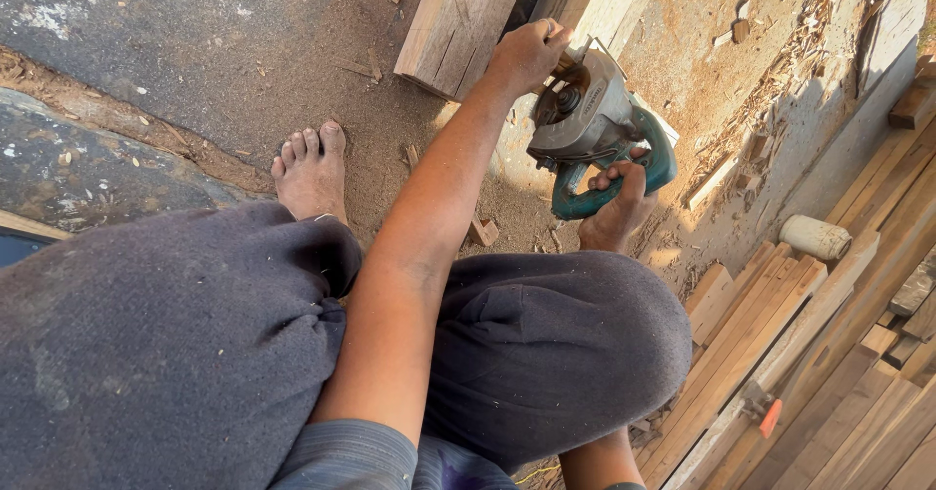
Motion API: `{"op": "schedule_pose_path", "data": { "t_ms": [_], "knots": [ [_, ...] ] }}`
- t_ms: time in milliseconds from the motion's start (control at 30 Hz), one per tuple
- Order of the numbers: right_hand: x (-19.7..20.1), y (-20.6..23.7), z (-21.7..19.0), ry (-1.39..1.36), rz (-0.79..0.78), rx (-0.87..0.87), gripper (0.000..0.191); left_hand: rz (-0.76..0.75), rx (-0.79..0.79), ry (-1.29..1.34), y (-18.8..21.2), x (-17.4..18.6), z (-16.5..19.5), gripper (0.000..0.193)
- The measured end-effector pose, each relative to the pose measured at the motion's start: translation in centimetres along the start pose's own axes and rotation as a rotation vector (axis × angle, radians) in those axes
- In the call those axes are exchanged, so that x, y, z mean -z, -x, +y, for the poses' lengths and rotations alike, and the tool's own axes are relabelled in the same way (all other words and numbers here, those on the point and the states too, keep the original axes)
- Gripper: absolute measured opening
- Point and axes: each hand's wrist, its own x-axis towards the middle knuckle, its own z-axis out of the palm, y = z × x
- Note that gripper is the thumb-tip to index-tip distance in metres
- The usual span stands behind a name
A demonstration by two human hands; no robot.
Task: The person uses a circular saw to cut wooden planks into smaller pieces. They position the wood, make cuts, and then inspect the resulting pieces before repeating the process on other planks.
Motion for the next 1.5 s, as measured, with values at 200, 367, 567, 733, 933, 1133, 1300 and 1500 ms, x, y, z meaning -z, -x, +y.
{"op": "schedule_pose_path", "data": {
  "t_ms": [200, 367, 567, 733, 933, 1133, 1300, 1500],
  "knots": [
    [0.2, -0.5, 0.0, -0.003, -0.011, 0.002, 0.021, 0.108, -0.046, -0.008, 0.3, 0.3, 0.4, 0.028],
    [0.1, -0.9, -0.3, 0.023, -0.015, 0.023, 0.02, 0.156, -0.069, -0.041, 0.1, 0.0, 0.4, 0.028],
    [-0.1, -1.2, -0.3, 0.01, -0.014, 0.019, 0.02, 0.143, -0.031, -0.057, -0.2, -0.5, 0.0, 0.029],
    [-0.1, -1.4, -0.2, -0.01, -0.021, 0.023, 0.019, 0.123, -0.005, -0.06, -0.2, -0.5, 0.1, 0.029],
    [-0.2, -1.9, -0.2, 0.0, -0.01, 0.034, 0.017, 0.097, 0.03, -0.09, -0.2, -0.5, 0.4, 0.029],
    [-0.4, -2.4, -0.5, 0.004, -0.021, 0.036, 0.017, 0.093, 0.007, -0.097, -0.4, -0.5, 0.2, 0.036],
    [-0.8, -2.7, -0.9, -0.002, -0.036, 0.025, 0.016, 0.085, 0.01, -0.111, -0.7, -0.5, 0.3, 0.043],
    [-1.0, -3.4, -1.1, 0.009, -0.019, 0.016, 0.017, 0.078, 0.025, -0.106, -0.7, -0.5, 0.2, 0.039]
  ]
}}
